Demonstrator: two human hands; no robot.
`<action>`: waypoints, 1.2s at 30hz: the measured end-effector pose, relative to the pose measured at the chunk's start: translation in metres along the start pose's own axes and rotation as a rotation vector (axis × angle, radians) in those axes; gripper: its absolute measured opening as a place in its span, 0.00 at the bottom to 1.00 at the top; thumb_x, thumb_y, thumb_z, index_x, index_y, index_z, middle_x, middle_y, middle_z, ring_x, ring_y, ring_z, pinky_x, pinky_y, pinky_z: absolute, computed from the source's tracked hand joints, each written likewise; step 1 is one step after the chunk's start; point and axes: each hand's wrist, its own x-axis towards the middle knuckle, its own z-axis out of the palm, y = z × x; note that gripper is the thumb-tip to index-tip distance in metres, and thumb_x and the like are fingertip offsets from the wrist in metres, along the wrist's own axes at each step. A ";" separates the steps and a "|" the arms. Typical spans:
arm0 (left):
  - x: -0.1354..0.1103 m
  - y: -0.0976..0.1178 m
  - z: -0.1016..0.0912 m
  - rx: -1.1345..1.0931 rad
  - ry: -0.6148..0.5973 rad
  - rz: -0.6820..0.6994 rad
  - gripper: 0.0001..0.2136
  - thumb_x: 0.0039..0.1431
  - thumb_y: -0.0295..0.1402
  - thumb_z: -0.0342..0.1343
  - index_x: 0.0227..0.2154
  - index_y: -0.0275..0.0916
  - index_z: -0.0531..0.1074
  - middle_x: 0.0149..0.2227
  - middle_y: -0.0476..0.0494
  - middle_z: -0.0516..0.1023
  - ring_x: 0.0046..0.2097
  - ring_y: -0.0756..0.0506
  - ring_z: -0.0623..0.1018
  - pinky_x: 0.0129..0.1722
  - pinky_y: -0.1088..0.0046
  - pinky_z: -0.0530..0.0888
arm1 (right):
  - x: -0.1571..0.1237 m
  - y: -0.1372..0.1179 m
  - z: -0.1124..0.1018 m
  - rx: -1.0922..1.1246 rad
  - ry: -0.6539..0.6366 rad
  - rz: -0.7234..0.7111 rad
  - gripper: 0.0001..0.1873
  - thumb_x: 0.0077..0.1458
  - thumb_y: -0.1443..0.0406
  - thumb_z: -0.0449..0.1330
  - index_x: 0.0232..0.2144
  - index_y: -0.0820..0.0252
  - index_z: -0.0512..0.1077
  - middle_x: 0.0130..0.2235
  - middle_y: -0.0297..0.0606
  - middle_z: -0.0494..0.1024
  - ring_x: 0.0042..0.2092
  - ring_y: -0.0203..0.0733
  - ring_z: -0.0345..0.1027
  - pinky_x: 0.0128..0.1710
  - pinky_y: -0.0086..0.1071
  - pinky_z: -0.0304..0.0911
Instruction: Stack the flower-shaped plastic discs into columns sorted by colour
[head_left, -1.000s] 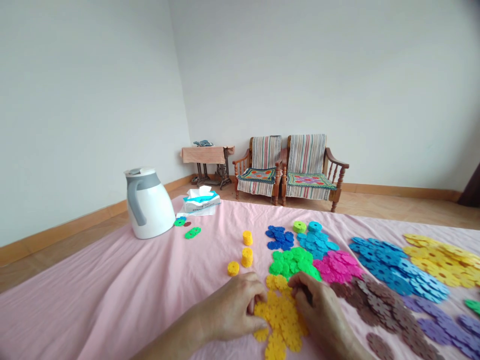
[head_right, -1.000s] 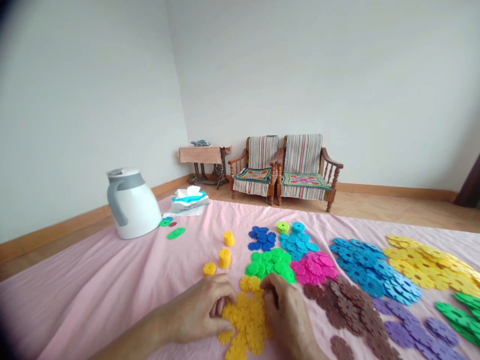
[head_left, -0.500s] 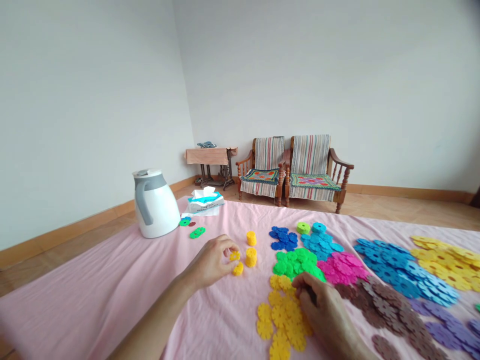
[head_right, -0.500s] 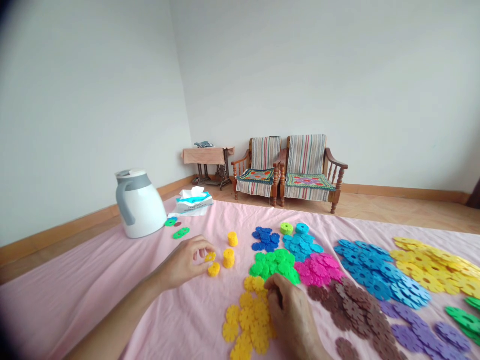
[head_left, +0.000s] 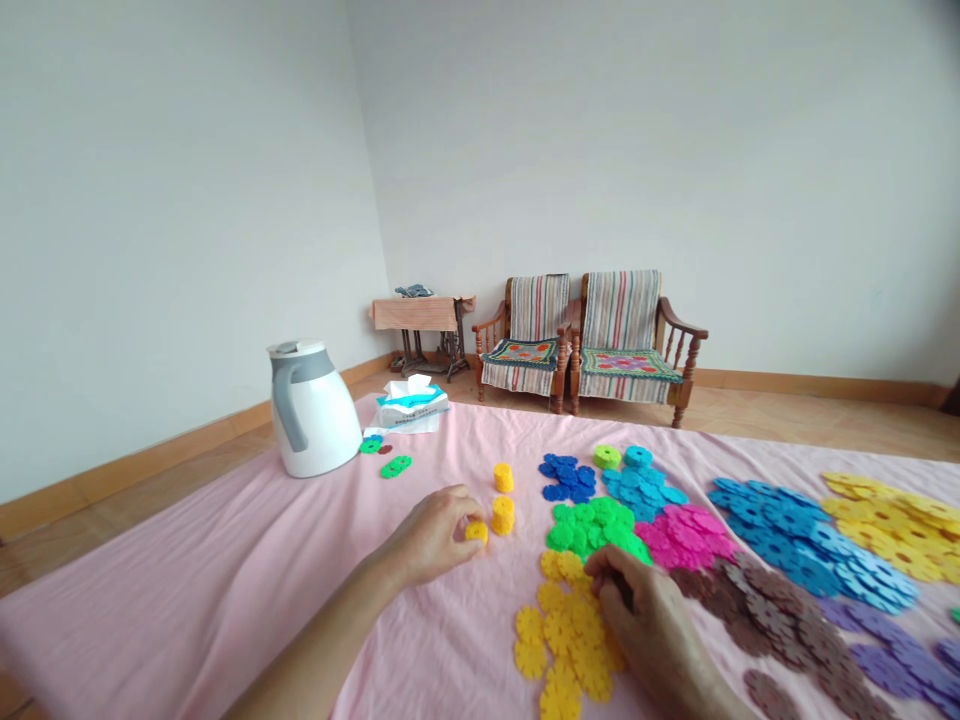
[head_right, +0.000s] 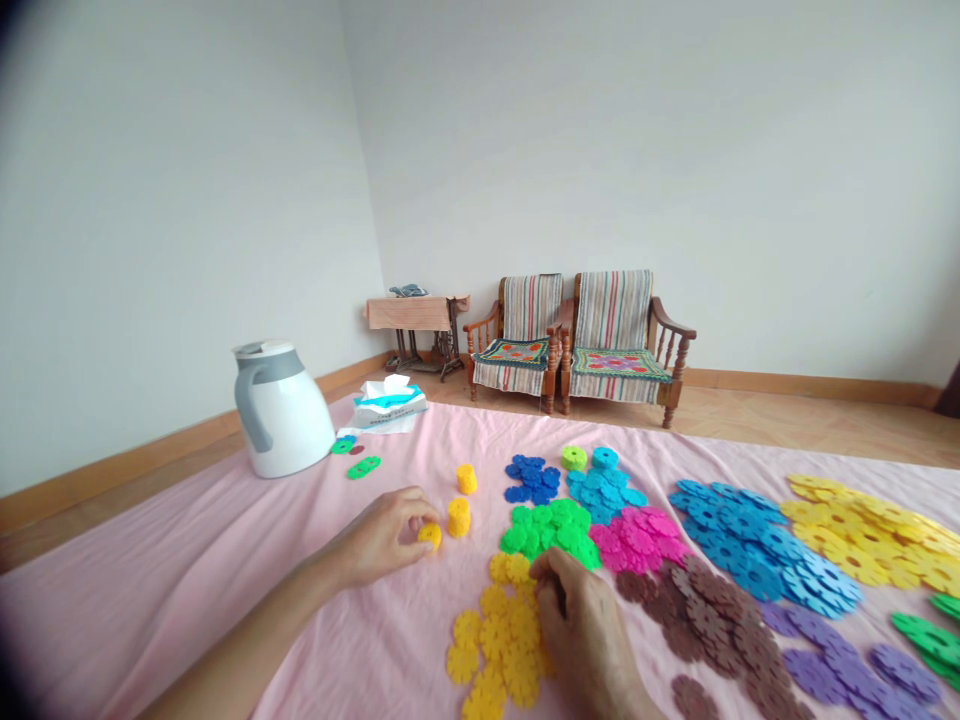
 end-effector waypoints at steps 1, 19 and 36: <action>0.000 0.000 0.001 0.002 -0.001 0.002 0.14 0.44 0.24 0.53 0.35 0.41 0.75 0.31 0.48 0.72 0.34 0.48 0.71 0.35 0.75 0.67 | 0.000 0.000 0.000 0.000 0.001 0.000 0.12 0.51 0.67 0.46 0.28 0.55 0.69 0.26 0.32 0.76 0.29 0.38 0.69 0.29 0.29 0.58; -0.002 -0.032 0.003 -0.249 -0.100 -0.188 0.15 0.39 0.24 0.55 0.36 0.34 0.72 0.30 0.50 0.74 0.28 0.51 0.72 0.25 0.80 0.67 | -0.005 -0.008 -0.003 -0.070 -0.023 -0.086 0.16 0.52 0.68 0.45 0.32 0.55 0.73 0.33 0.35 0.76 0.35 0.39 0.69 0.33 0.29 0.60; -0.031 -0.025 0.035 -0.051 0.274 -0.177 0.09 0.51 0.24 0.50 0.27 0.38 0.75 0.30 0.47 0.71 0.30 0.50 0.72 0.30 0.77 0.66 | 0.013 -0.078 0.052 -0.266 -0.168 -0.133 0.18 0.53 0.74 0.45 0.33 0.56 0.74 0.36 0.41 0.73 0.39 0.41 0.65 0.39 0.33 0.53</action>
